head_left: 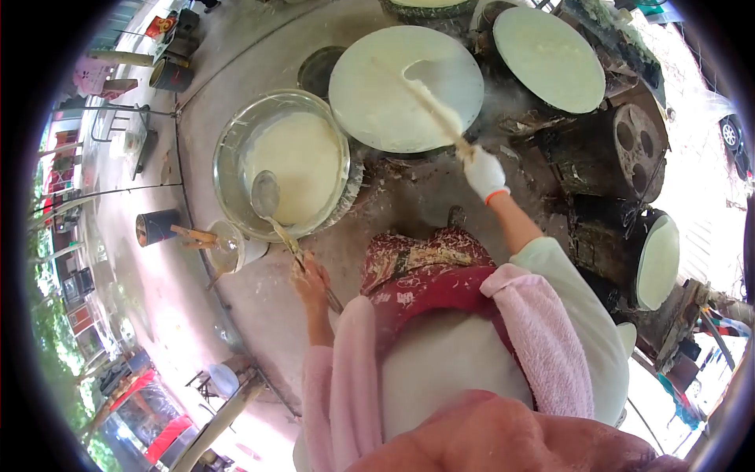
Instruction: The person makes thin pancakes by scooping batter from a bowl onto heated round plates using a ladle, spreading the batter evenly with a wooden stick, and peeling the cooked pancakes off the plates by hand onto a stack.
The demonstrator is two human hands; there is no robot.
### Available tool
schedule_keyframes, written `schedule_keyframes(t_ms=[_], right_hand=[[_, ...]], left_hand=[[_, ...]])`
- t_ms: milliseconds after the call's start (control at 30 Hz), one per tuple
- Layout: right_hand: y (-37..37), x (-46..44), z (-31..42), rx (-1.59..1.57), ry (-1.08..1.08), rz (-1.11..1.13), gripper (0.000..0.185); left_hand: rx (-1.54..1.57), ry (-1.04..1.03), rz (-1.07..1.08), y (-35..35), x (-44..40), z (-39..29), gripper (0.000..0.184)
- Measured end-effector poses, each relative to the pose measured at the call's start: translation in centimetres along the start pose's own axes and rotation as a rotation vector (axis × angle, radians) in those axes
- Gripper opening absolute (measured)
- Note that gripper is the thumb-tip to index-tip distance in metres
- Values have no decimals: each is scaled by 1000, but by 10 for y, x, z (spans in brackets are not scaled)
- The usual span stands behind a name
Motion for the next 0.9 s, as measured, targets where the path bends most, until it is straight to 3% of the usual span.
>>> schedule_keyframes(t_ms=[67, 167, 267, 333, 467, 600, 633, 667, 767, 900], right_hand=[[26, -32, -16, -63, -3, -73, 50], [27, -35, -4, -315, 37, 100, 53], [-1, -7, -5, -81, 208, 265, 54], [19, -17, -25, 76, 134, 211, 47], [82, -77, -38, 83, 127, -55, 45], [69, -46, -19, -66, 283, 173, 51], [38, -47, -41, 10, 307, 314, 53], [55, -27, -35, 96, 253, 348, 48], [84, -73, -70, 65, 252, 155, 44], [117, -131, -32, 73, 310, 38, 44]], left_hand=[[-28, 23, -13, -19, 2, -14, 25], [-96, -1, 20, -37, 2, -13, 26], [-162, -5, -3, -56, 11, -15, 26], [-153, 13, -23, -66, 16, -19, 26], [-91, 52, -84, -85, 28, -22, 25], [-126, 49, -80, -93, 31, -26, 23], [-88, 56, -92, -97, 35, -30, 23], [-47, 60, -105, -101, 34, -32, 23], [-120, 114, -129, -99, 33, -23, 22], [-172, 127, -123, -99, 32, -19, 26]])
Point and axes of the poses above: each hand's wrist, its own x-axis away from the middle knuckle, its own y-axis out of the back of the hand, z = x × y, the point moved 8 cm from there along -x, towards the middle knuckle, and after that the axes turned 13 degrees about z, right-handed, at the moved point
